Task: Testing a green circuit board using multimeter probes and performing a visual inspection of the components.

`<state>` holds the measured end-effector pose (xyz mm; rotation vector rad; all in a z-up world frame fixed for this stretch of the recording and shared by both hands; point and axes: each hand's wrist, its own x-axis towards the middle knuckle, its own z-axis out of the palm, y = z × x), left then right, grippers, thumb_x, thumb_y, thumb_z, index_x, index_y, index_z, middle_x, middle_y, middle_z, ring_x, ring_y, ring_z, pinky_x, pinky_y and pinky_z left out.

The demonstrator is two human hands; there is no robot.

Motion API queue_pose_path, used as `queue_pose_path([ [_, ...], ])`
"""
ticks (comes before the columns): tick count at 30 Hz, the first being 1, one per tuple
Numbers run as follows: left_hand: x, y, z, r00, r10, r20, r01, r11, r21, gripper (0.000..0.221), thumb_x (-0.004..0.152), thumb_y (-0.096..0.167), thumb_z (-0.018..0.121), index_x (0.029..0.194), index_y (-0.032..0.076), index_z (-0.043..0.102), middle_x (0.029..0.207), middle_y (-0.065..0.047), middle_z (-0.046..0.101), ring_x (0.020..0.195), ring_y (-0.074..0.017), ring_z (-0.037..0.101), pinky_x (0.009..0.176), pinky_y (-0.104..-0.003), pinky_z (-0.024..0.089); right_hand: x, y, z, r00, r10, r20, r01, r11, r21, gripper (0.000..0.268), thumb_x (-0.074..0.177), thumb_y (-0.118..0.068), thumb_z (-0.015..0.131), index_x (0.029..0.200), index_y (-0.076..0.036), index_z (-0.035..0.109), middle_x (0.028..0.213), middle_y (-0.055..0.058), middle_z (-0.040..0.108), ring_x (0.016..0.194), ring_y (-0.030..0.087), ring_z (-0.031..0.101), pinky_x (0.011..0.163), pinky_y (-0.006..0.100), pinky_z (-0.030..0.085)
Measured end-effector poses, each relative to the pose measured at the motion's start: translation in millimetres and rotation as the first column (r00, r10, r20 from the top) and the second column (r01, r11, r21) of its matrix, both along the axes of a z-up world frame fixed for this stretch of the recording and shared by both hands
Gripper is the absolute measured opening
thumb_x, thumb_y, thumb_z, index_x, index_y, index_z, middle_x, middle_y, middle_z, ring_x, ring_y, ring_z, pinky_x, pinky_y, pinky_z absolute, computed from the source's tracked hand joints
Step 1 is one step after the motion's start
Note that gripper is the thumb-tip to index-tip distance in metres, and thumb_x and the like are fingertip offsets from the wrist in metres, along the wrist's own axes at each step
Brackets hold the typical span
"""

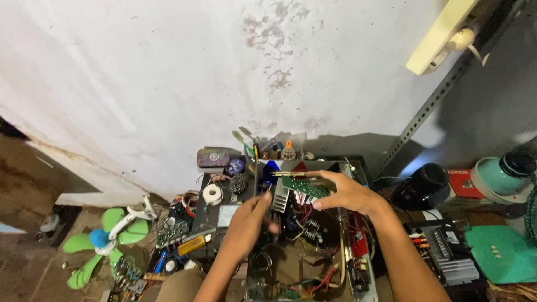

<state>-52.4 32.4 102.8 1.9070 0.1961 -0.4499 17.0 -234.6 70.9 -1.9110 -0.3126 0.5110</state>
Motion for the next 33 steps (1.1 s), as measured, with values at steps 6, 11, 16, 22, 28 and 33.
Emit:
queue_pose_path([
  [6,-24.0,10.0,1.5,0.955,-0.290,-0.055,0.294,0.952,0.089,0.037,0.105,0.037,0.043,0.109,0.013,0.071,0.081,0.000,0.068,0.078,-0.0109,0.067,0.075,-0.027,0.051,17.0,-15.7,-15.5,0.985,-0.051,-0.166,0.093,0.962,0.256,0.079,0.067,-0.017,0.077,0.142,0.002,0.061,0.115,0.029,0.078,0.085,0.024,0.070,0.081,0.030,0.051],
  [11,-29.3,-2.8,10.5,0.854,-0.520,0.005,0.491,0.810,0.320,0.025,0.101,0.030,0.054,0.110,0.018,0.074,0.087,0.000,0.076,0.073,-0.0166,0.066,0.070,-0.031,0.052,28.4,-27.5,-37.7,0.962,-0.082,-0.262,0.165,0.934,0.316,0.073,0.073,-0.022,0.074,0.140,0.005,0.063,0.109,0.018,0.073,0.091,0.023,0.062,0.080,0.036,0.044],
  [16,-24.5,-12.9,-20.9,0.705,-0.691,0.158,0.564,0.682,0.466,0.014,0.088,0.019,0.062,0.092,0.010,0.073,0.088,-0.009,0.074,0.076,-0.0366,0.066,0.068,-0.045,0.050,31.9,-34.7,-52.5,0.868,-0.254,-0.426,0.405,0.860,0.311,0.089,0.072,-0.023,0.070,0.148,0.014,0.043,0.147,0.028,0.048,0.131,0.035,0.048,0.097,0.054,0.047],
  [22,-1.4,-16.4,-13.6,0.727,-0.676,0.124,0.458,0.611,0.646,0.021,0.097,0.026,0.067,0.100,0.005,0.071,0.097,-0.011,0.071,0.083,-0.0286,0.069,0.079,-0.040,0.058,33.6,-38.2,-47.1,0.921,-0.061,-0.384,0.268,0.814,0.515,0.038,0.084,-0.016,0.069,0.111,0.012,0.066,0.123,0.019,0.060,0.107,0.034,0.059,0.087,0.066,0.060],
  [28,46.9,0.8,17.5,0.804,-0.397,0.442,0.213,0.887,0.409,0.075,0.079,0.018,0.084,0.140,-0.006,0.048,0.131,-0.032,0.055,0.122,-0.0550,0.055,0.103,-0.063,0.046,25.0,-21.1,-38.8,0.908,-0.201,-0.369,0.342,0.863,0.372,0.053,0.083,-0.030,0.074,0.129,-0.002,0.071,0.132,0.023,0.065,0.119,0.037,0.058,0.080,0.067,0.058],
  [33,83.7,-4.9,-1.8,0.729,-0.487,0.480,0.580,0.812,-0.058,0.094,0.074,0.007,0.087,0.154,-0.004,0.039,0.147,-0.034,0.049,0.139,-0.0559,0.040,0.116,-0.065,0.032,31.4,-33.8,-54.1,0.915,-0.229,-0.332,0.335,0.890,0.309,0.051,0.083,-0.032,0.075,0.123,-0.002,0.074,0.124,0.016,0.066,0.112,0.027,0.055,0.074,0.050,0.058],
])
